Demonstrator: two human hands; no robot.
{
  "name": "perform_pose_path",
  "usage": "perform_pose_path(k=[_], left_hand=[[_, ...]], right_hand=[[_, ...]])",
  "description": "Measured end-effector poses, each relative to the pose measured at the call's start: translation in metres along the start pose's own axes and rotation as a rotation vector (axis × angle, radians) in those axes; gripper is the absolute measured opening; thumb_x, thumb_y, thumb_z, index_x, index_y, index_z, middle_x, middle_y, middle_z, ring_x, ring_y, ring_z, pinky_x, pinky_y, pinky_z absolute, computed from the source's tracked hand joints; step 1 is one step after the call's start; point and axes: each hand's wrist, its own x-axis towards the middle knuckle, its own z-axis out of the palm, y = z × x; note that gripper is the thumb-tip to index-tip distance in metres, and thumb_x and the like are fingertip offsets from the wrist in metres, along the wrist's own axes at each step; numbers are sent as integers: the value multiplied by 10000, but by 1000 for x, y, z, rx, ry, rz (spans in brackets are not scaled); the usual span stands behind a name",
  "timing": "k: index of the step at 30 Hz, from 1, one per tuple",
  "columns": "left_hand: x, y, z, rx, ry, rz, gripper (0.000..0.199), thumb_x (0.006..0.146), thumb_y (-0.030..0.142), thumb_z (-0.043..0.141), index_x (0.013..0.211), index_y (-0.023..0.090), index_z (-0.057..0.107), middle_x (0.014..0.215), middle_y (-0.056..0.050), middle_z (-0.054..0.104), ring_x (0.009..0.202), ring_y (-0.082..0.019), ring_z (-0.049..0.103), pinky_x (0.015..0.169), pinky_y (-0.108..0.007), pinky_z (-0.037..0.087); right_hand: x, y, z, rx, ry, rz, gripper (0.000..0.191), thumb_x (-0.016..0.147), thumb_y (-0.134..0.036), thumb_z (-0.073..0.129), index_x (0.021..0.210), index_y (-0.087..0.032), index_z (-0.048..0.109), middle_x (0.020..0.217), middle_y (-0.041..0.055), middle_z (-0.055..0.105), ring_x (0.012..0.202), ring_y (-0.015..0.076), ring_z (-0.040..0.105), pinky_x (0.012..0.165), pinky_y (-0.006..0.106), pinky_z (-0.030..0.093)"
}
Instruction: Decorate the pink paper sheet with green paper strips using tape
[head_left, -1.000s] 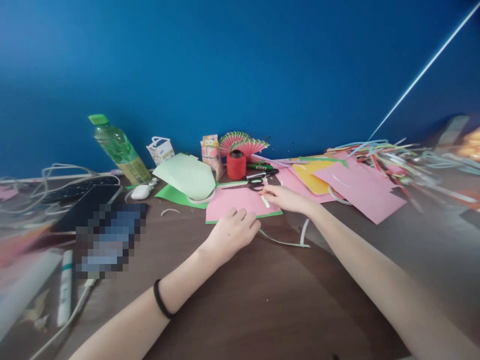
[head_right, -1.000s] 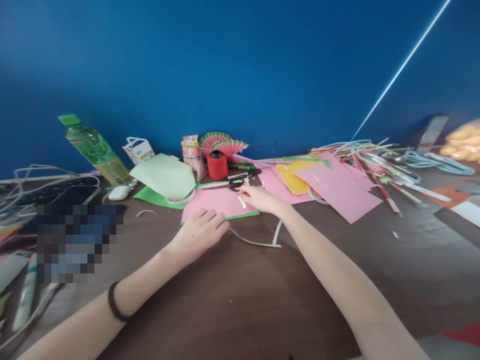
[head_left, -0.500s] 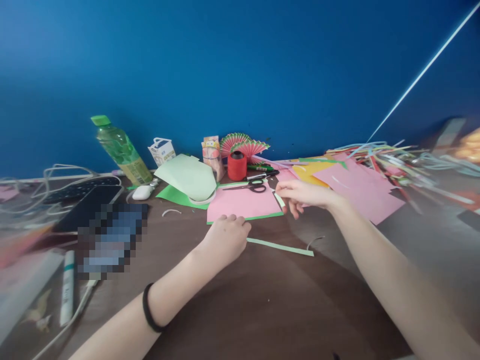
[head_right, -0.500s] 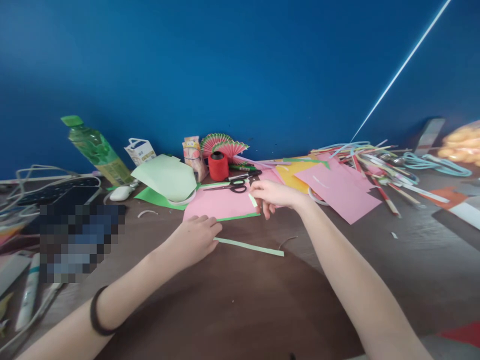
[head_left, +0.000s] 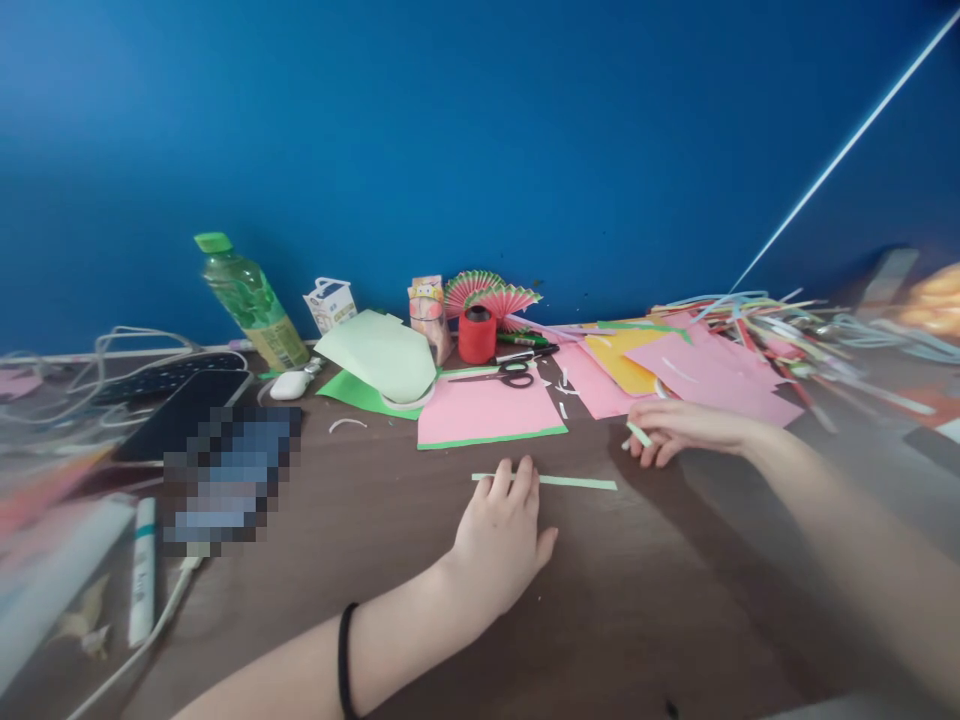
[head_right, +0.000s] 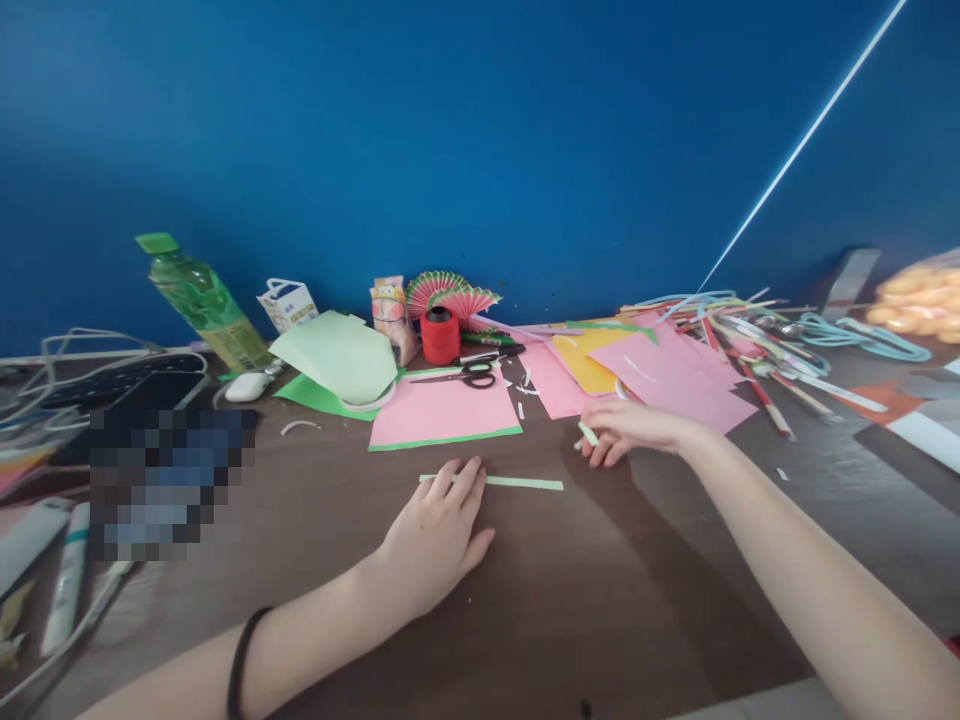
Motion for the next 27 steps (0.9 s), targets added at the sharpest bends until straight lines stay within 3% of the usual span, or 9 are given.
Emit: perform_pose_path(k=[3, 6, 9, 12, 16, 18, 23, 27], left_hand=[[2, -1, 4, 17, 54, 9, 565, 887, 372, 333, 1333, 27, 363, 1401, -141, 371, 1203, -306, 401, 917, -426, 419], [3, -4, 3, -45, 89, 38, 559, 880, 360, 353, 1338, 39, 353, 1388, -144, 388, 1160, -296, 432, 900, -424, 418], [9, -19, -10, -226, 131, 46, 465, 874, 329, 364, 1265, 90, 449, 1302, -135, 483, 1124, -272, 462, 895, -407, 411], [18, -50, -29, -509, 146, -170, 324, 856, 251, 362, 1091, 124, 545, 1075, -125, 618, 1010, -242, 540, 883, -392, 408], [27, -94, -43, -1123, 106, -354, 242, 813, 353, 437, 926, 160, 530, 962, -76, 646, 862, -185, 613, 787, -327, 459], [29, -108, -44, -1283, 86, -396, 254, 770, 399, 502, 870, 167, 530, 941, -61, 642, 873, -185, 617, 778, -320, 461], [26, -122, -40, -1395, 17, -396, 298, 681, 424, 607, 784, 149, 559, 792, -50, 647, 797, -166, 617, 788, -309, 456], [21, -129, -45, -1237, -110, -301, 218, 679, 352, 581, 735, 143, 560, 740, -44, 649, 708, -144, 603, 730, -284, 461]], right_hand=[[9, -11, -13, -178, 351, -25, 108, 783, -270, 480, 745, -169, 480, 737, 94, 632, 642, 167, 633, 565, 261, 503], [16, -36, -9, -325, 463, -148, 106, 779, -239, 463, 700, -175, 493, 667, 70, 621, 595, 154, 611, 544, 251, 482], [18, -70, 16, -376, 386, -356, 141, 755, -243, 499, 628, -181, 493, 621, 32, 593, 567, 130, 575, 533, 236, 458], [18, -100, 54, -275, 225, -523, 119, 756, -263, 516, 680, -175, 542, 631, 14, 601, 569, 115, 558, 539, 228, 447], [25, -115, 100, -89, 210, -623, 99, 742, -243, 535, 714, -158, 578, 615, 4, 591, 556, 99, 547, 534, 216, 439], [31, -115, 115, -10, 199, -659, 111, 746, -243, 532, 709, -156, 591, 601, 1, 587, 563, 100, 548, 537, 217, 435], [44, -114, 134, 131, 195, -666, 146, 761, -268, 524, 686, -149, 564, 601, 6, 586, 550, 97, 542, 561, 234, 445], [43, -113, 131, -46, 99, -606, 176, 774, -327, 523, 765, -156, 564, 586, -15, 557, 513, 88, 516, 529, 223, 416]])
